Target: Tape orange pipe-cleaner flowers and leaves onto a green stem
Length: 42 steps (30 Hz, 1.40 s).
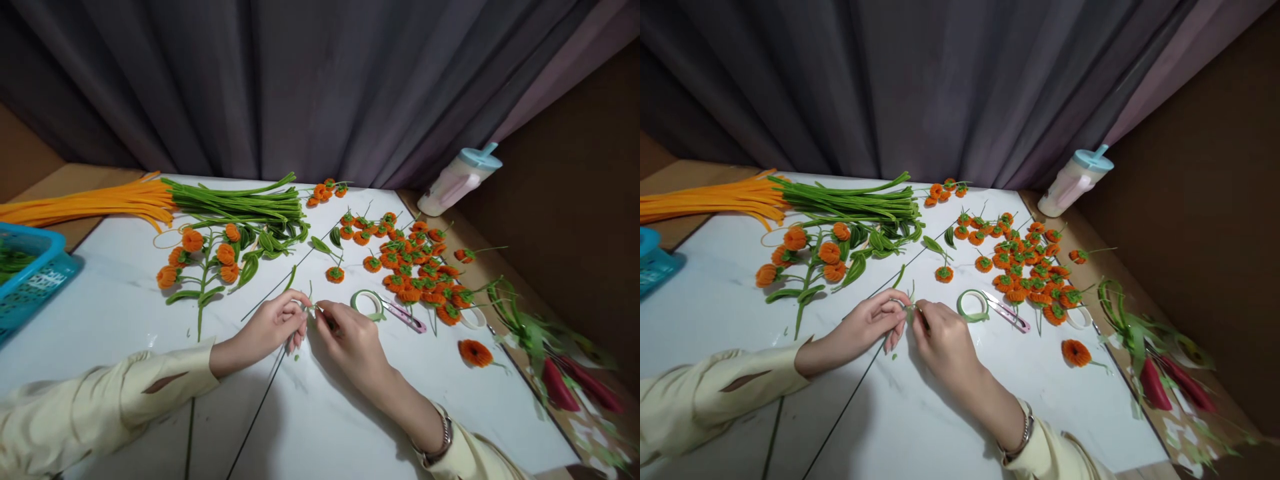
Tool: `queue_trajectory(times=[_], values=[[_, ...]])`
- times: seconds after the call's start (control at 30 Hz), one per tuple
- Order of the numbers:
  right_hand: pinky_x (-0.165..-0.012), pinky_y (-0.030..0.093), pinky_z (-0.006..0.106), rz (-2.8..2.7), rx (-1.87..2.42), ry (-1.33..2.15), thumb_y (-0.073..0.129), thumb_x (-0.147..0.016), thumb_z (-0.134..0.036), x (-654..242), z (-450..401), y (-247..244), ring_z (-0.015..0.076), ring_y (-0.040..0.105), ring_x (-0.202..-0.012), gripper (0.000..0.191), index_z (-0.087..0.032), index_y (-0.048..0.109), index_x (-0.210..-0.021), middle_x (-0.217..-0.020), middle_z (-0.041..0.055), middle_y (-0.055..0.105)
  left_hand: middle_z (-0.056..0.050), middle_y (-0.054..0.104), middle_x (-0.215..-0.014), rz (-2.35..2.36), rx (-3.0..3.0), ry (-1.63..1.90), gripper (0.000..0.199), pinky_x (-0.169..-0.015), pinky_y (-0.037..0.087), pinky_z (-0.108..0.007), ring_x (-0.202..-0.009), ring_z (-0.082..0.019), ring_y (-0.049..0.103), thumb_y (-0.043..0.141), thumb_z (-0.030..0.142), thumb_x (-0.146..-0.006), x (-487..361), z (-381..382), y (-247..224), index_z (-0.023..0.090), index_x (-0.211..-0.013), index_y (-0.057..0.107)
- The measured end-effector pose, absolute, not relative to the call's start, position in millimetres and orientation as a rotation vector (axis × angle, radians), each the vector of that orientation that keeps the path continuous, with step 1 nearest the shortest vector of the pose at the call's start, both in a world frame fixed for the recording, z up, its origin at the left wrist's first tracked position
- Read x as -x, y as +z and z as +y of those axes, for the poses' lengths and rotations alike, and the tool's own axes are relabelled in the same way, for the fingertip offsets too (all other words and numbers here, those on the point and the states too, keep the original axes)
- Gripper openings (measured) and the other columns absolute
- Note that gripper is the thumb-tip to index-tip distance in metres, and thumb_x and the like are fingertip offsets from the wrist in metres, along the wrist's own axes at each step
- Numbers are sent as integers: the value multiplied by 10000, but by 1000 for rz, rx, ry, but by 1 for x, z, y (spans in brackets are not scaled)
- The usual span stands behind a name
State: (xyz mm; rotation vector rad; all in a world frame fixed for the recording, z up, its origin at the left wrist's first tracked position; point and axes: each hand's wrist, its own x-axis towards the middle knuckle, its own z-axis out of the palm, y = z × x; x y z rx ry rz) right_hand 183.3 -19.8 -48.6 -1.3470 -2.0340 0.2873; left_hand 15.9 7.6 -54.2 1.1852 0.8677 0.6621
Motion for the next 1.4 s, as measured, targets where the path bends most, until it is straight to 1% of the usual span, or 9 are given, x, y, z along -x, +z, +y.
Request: queue_trajectory(times=[0.2,0.47,0.8,0.93,1.03,1.13,1.23,1.33,1.4], values=[[-527,389,245,-2085,1291,266,451,-886,-125,-182,-24,-45,142,518,-528,210,-175,612,-762,-581,21,585,75,505,-571,863,-1183,678,307,-435,453,-196,-474,-90,528,648,419,-805,-16,8,-56,177,-913,494],[-527,423,223,-1979,1251,562,517,-858,-93,-184,-22,-33,132,573,-582,148,-177,628,-806,-704,26,664,50,521,-578,897,-1293,704,221,-438,449,-197,-458,-83,523,551,376,-868,-15,6,-61,166,-799,541],[-598,463,251,-2128,1051,776,554,-877,-123,-203,-6,-25,152,613,-637,194,-180,696,-757,-664,33,660,38,509,-556,873,-1352,610,225,-428,439,-192,-469,-88,512,518,345,-860,-14,4,-59,156,-745,556],[-608,470,236,-2138,1053,846,587,-882,-172,-208,-3,-26,141,620,-649,139,-180,710,-819,-717,37,674,41,507,-572,860,-1337,608,227,-427,439,-191,-470,-84,507,512,351,-870,-13,4,-59,154,-764,545],[-638,475,233,-2138,1035,851,566,-889,-159,-210,-1,-27,144,628,-699,142,-166,707,-870,-778,58,682,48,497,-579,855,-1313,619,238,-422,434,-187,-469,-79,501,507,366,-878,-14,6,-58,153,-775,534],[-642,472,234,-2137,1024,828,522,-892,-120,-212,0,-27,146,623,-716,182,-163,695,-861,-788,62,674,50,498,-578,857,-1291,607,237,-416,428,-184,-473,-79,502,521,374,-876,-14,7,-58,151,-794,529],[-643,468,239,-2116,1064,828,526,-885,-113,-216,2,-23,144,617,-709,174,-169,686,-845,-792,57,673,65,501,-567,861,-1266,606,215,-410,420,-179,-460,-78,495,561,370,-860,-14,7,-59,161,-888,519],[-648,470,248,-2076,1140,837,534,-884,-133,-223,6,-20,151,620,-725,156,-175,680,-846,-818,63,677,98,501,-553,871,-1223,652,263,-402,410,-167,-432,-71,480,595,348,-844,-14,5,-60,203,-987,428],[-644,471,251,-2061,1174,852,532,-885,-149,-226,9,-20,158,623,-739,151,-175,680,-866,-837,70,680,113,510,-552,885,-1192,692,312,-397,408,-158,-423,-69,479,609,347,-837,-15,5,-59,226,-975,356]])
